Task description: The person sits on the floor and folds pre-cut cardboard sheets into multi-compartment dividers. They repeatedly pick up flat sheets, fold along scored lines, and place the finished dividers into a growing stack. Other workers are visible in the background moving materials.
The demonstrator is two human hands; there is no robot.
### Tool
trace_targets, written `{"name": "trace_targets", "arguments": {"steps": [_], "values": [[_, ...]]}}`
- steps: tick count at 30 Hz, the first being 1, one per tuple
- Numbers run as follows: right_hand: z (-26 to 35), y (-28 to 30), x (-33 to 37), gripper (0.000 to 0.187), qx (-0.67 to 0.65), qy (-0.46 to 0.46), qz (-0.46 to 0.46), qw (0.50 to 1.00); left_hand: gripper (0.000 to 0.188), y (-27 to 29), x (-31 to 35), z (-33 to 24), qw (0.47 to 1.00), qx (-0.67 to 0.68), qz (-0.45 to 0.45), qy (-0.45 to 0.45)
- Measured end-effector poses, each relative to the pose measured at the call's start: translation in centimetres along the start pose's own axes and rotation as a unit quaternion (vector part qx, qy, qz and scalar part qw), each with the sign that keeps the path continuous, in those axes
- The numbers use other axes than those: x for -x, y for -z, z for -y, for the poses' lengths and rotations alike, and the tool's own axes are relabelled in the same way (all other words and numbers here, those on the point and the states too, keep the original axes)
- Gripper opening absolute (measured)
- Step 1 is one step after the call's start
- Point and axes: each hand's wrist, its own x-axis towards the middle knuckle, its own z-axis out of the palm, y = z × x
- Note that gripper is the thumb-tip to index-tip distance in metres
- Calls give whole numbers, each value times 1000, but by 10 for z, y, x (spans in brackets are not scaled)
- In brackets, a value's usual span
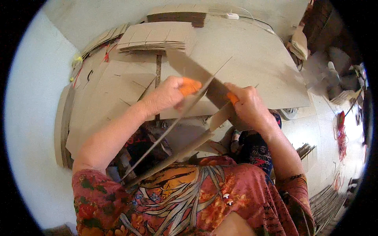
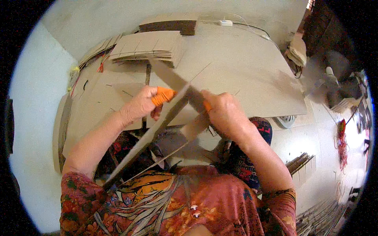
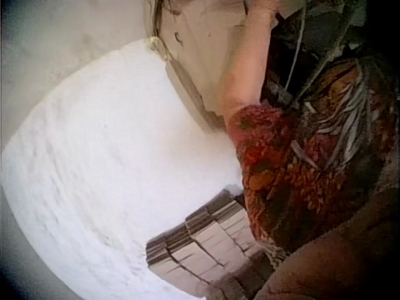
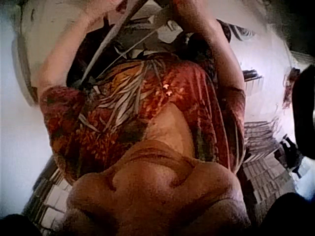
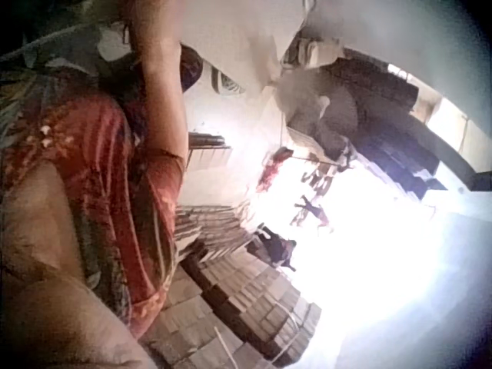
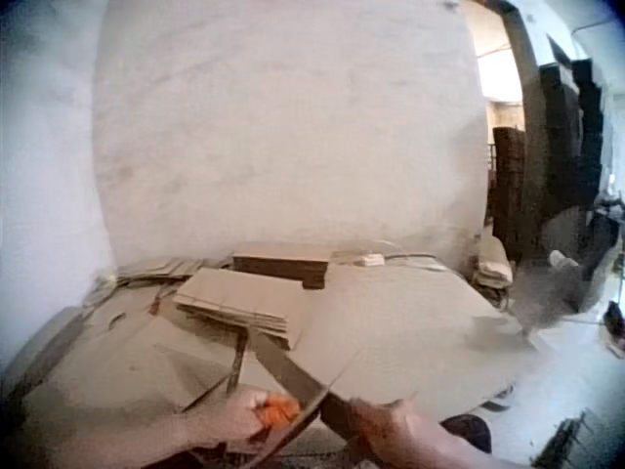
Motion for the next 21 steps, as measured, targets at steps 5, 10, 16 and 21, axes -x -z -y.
{"name": "trace_targets", "arguments": {"steps": [5,10,16,21], "values": [[9,4,-23,65,80,-51,124,988,48,40,-11,118,901,-364,-226,-60],[2,-20,-42,65,120,-5,154,981,40,70,15,226,737,-590,-321,79],[-11,-23,-29,62,114,-42,126,985,25,111,18,207,812,-492,-265,170],[-13,-13,-4,53,101,-9,93,991,23,157,27,186,895,-347,-236,148]]}}
